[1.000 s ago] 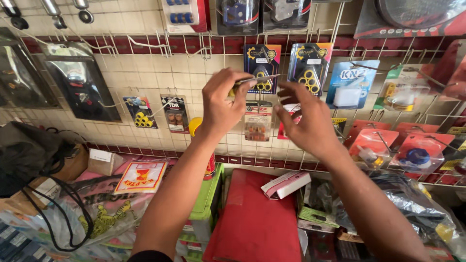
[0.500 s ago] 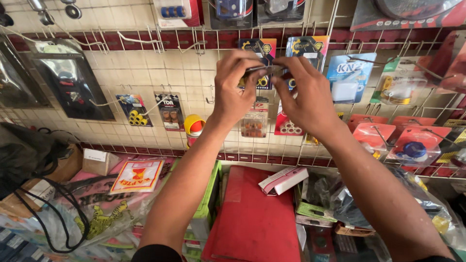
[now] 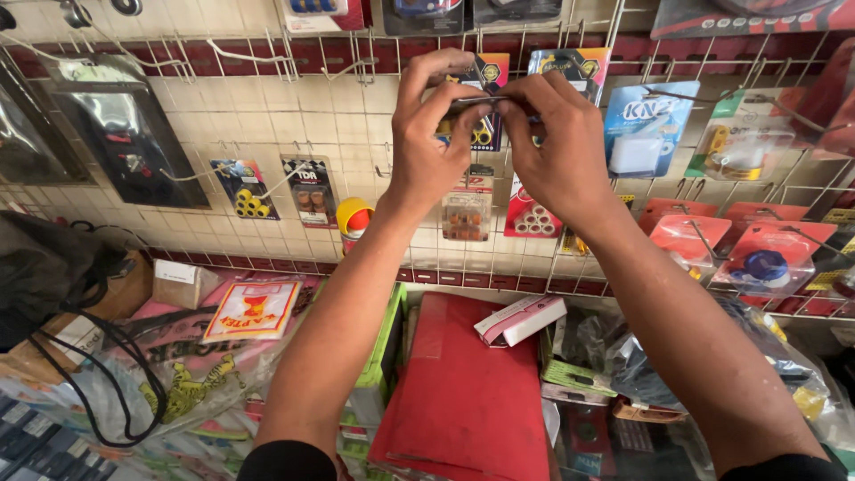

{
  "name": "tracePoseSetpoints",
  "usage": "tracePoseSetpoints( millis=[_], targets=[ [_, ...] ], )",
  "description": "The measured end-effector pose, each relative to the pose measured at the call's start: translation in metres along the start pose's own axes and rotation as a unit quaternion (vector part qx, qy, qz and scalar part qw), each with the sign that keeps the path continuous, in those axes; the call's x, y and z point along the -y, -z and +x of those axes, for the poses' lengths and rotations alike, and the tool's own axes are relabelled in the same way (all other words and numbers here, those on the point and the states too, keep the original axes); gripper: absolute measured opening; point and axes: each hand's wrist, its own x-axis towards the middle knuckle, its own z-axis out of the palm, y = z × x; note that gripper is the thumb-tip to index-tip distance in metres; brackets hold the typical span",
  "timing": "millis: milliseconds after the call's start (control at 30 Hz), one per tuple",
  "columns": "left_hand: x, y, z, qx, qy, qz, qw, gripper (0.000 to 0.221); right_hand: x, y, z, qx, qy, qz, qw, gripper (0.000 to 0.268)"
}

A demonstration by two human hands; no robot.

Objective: The person picks up small, sealed plastic packages containing motorcycle parts from a glass display counter and hangs them one by one onto hooks on a wire mesh wall rack.

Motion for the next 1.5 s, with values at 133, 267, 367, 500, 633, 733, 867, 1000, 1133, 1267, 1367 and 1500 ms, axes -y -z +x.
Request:
tracePoseSetpoints(
  millis=[133, 267, 367, 500, 633, 733, 867, 1000, 1133, 1267, 1367, 1500],
  targets=[
    [0.002, -0.001, 0.0, 0.004, 0.001, -0.002, 1.0, 0.022, -0.002, -0.003, 0.001, 0.002, -0.004, -0.005, 1.0, 0.004],
    [-0.002, -0.004, 0.001, 0.01, 0.008, -0.009, 1.0, 0.026, -0.004, -0.003, 0.002, -0.004, -0.002, -0.033, 0.999, 0.004],
    [-0.007, -0.003, 0.002, 0.019, 0.016, -0.033, 0.999, 0.03, -0.004, -0.003, 0.003, -0.014, 0.002, -0.023, 1.0, 0.004],
    [-0.014, -0.005, 0.005, 0.019, 0.094, -0.125, 0.987, 0.032, -0.007, 0.0, 0.003, -0.005, 0.01, -0.036, 0.999, 0.004],
    [-0.014, -0.003, 0.009, 0.041, 0.05, -0.065, 0.996, 0.018, -0.008, 0.002, 0.006, 0.0, 0.016, -0.049, 0.999, 0.004],
    [-0.011, -0.001, 0.009, 0.05, 0.075, -0.071, 0.993, 0.019, -0.009, 0.004, 0.007, 0.01, 0.011, -0.048, 0.999, 0.004],
    [-0.005, -0.001, 0.011, 0.055, 0.044, -0.041, 0.997, 0.013, -0.009, 0.006, 0.009, 0.012, 0.02, -0.037, 0.999, 0.005],
    [-0.002, 0.001, 0.011, 0.058, 0.066, -0.062, 0.994, 0.009, -0.008, 0.007, 0.011, 0.021, 0.032, -0.049, 0.998, 0.004],
    [0.0, 0.002, 0.013, 0.057, 0.062, -0.062, 0.995, 0.008, -0.006, 0.008, 0.012, 0.025, 0.032, -0.059, 0.997, 0.002],
    [0.001, 0.004, 0.015, 0.067, 0.068, -0.067, 0.993, 0.008, -0.006, 0.009, 0.014, 0.03, 0.04, -0.068, 0.996, 0.002],
    [0.002, 0.004, 0.015, 0.068, 0.073, -0.082, 0.992, 0.008, -0.008, 0.01, 0.015, 0.042, 0.029, -0.087, 0.995, 0.004],
    [0.003, 0.005, 0.016, 0.071, 0.11, -0.104, 0.986, 0.007, -0.011, 0.009, 0.019, 0.041, 0.041, -0.092, 0.994, 0.004]
  ],
)
